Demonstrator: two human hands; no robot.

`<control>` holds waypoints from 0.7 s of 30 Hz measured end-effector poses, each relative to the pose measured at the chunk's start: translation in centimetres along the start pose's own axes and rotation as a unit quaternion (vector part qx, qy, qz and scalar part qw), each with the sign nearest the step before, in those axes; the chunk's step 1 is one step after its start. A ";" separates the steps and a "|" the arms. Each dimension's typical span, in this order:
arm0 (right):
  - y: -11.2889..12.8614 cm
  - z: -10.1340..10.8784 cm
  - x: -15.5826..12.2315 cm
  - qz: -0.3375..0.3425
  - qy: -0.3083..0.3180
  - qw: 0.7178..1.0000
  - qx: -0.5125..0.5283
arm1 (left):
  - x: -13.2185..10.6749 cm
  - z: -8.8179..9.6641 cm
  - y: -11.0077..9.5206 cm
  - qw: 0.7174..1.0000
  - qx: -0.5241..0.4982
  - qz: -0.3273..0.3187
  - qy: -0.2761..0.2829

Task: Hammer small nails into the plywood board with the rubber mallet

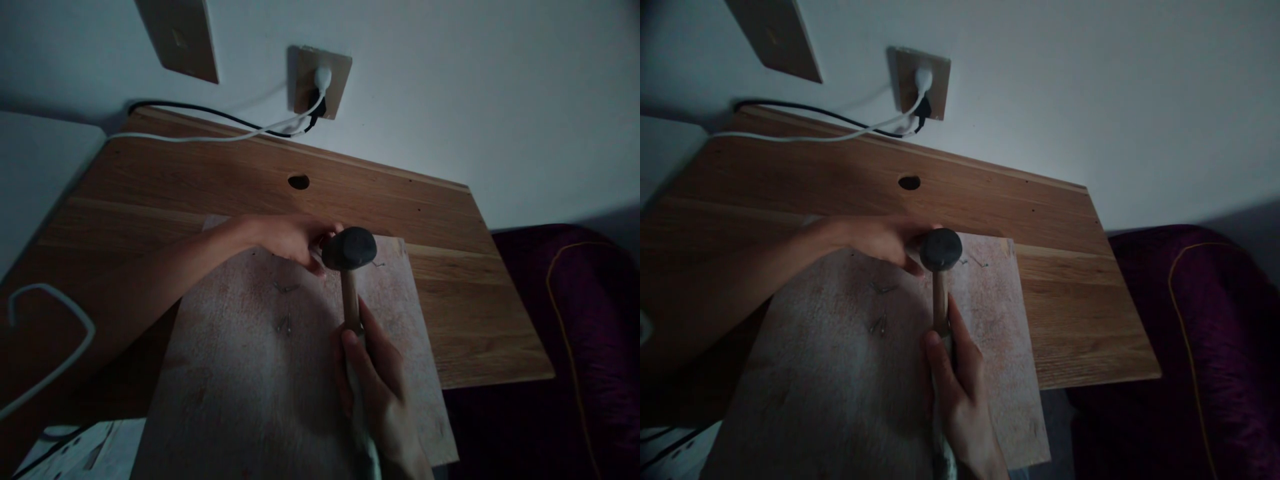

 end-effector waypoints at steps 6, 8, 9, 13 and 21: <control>0.0 0.0 0.1 -0.008 -0.045 0.997 0.067 | 0.0 0.4 0.2 0.998 0.050 0.034 -0.009; -0.1 -0.1 0.1 -0.005 -0.053 0.995 0.087 | 0.0 0.7 0.1 0.998 0.053 0.043 -0.005; -0.1 0.0 0.1 -0.005 -0.057 0.994 0.095 | 0.0 0.9 0.1 0.998 0.053 0.046 -0.005; 0.6 0.9 0.0 -0.005 -0.076 0.990 0.118 | -0.4 2.0 -0.8 0.997 0.059 0.044 -0.038; 2.8 4.0 -1.9 -0.053 -0.027 0.997 0.044 | -4.8 -0.3 -3.0 0.988 0.121 -0.013 -0.094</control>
Point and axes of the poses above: each hand's wrist, its own x-axis towards the middle knuckle, its own z-axis out of the back of the hand, y = z × x, the point moved 7 cm from there along x, towards the middle knuckle, and after that the axes turned 8 degrees about y, right-handed, at the moved point
